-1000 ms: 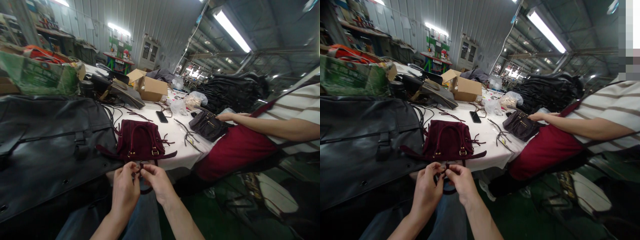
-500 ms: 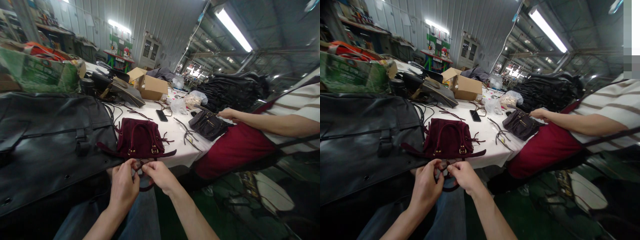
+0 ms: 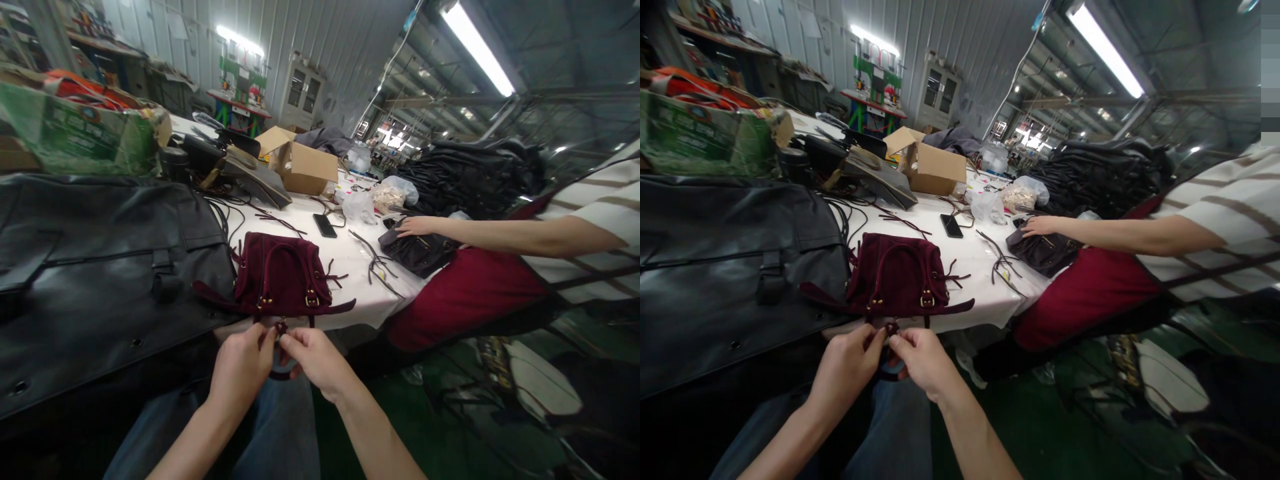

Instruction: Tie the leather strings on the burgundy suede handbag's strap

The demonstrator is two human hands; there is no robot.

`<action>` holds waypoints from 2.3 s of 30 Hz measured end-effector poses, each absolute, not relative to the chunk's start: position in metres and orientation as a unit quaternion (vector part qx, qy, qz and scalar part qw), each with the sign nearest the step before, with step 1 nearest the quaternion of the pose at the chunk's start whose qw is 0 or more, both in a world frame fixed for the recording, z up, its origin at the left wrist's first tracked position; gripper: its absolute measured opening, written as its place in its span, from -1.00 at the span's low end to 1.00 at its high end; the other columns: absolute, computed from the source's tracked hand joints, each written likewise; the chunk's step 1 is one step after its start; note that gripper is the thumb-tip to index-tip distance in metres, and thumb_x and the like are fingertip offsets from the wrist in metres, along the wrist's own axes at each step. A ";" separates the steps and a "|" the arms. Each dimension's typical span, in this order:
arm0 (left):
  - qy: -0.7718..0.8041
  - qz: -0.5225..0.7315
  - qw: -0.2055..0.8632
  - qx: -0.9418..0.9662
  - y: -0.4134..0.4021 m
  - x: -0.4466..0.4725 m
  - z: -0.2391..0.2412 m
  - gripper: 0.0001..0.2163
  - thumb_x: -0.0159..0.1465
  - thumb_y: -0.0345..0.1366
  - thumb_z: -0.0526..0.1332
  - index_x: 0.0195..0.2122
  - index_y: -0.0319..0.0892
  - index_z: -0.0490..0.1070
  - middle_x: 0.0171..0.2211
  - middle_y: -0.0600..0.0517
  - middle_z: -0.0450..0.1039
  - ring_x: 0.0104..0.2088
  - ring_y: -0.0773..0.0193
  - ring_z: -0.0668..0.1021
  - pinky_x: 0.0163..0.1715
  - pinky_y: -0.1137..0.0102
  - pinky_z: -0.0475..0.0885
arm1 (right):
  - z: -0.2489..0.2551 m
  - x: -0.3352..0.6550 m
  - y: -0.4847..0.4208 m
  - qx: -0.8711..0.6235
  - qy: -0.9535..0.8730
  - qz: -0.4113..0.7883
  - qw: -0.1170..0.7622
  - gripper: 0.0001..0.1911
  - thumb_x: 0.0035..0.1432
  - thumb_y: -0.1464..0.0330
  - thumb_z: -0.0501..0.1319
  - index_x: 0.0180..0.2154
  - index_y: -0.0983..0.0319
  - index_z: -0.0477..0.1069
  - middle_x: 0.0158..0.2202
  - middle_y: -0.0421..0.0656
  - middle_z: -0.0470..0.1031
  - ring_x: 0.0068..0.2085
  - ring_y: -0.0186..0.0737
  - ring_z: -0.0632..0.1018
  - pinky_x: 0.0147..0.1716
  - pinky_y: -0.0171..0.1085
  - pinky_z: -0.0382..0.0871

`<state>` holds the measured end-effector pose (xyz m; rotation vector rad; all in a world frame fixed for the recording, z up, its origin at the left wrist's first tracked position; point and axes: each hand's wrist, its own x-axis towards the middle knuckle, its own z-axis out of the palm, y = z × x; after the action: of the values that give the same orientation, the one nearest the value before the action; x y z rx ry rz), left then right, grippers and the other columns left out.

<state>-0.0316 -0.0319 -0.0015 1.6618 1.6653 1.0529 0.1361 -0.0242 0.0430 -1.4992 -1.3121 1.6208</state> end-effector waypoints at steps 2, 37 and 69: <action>0.593 0.385 0.403 0.582 -0.031 -0.036 0.005 -0.58 0.46 -0.03 0.19 -0.49 -0.13 0.54 -0.54 -0.08 0.60 -0.48 0.07 0.66 -0.47 0.37 0.38 | 0.041 0.136 -0.027 -0.558 -0.480 0.609 0.295 -0.41 0.10 -0.17 0.45 -0.31 0.26 0.58 -0.37 -0.14 0.58 -0.31 -0.15 0.57 -0.43 -0.29 0.39; 0.505 0.428 0.658 0.359 -0.046 -0.026 0.011 -0.48 0.15 0.25 0.37 -0.42 -0.21 0.50 -0.60 0.21 0.18 -0.69 0.40 0.26 -0.72 0.46 0.20 | 0.024 0.115 -0.027 -0.528 -0.364 0.628 0.442 -0.28 0.04 -0.25 0.50 -0.12 0.24 0.62 -0.22 -0.04 0.71 -0.26 -0.06 0.69 -0.33 -0.23 0.55; 0.405 0.353 0.785 0.310 -0.066 -0.048 0.014 -0.45 0.09 0.25 0.48 -0.30 -0.17 0.47 -0.54 0.18 0.25 -0.59 0.40 0.32 -0.64 0.49 -0.03 | 0.005 0.090 -0.007 -0.511 -0.215 0.607 0.570 -0.32 -0.21 -0.16 0.69 -0.35 0.22 0.54 -0.28 -0.02 0.73 -0.31 -0.08 0.70 -0.37 -0.21 0.65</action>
<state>-0.0479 -0.0658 0.0137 0.6692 0.8726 0.7605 0.0899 -0.0066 0.0047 -1.1982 -0.5043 1.4235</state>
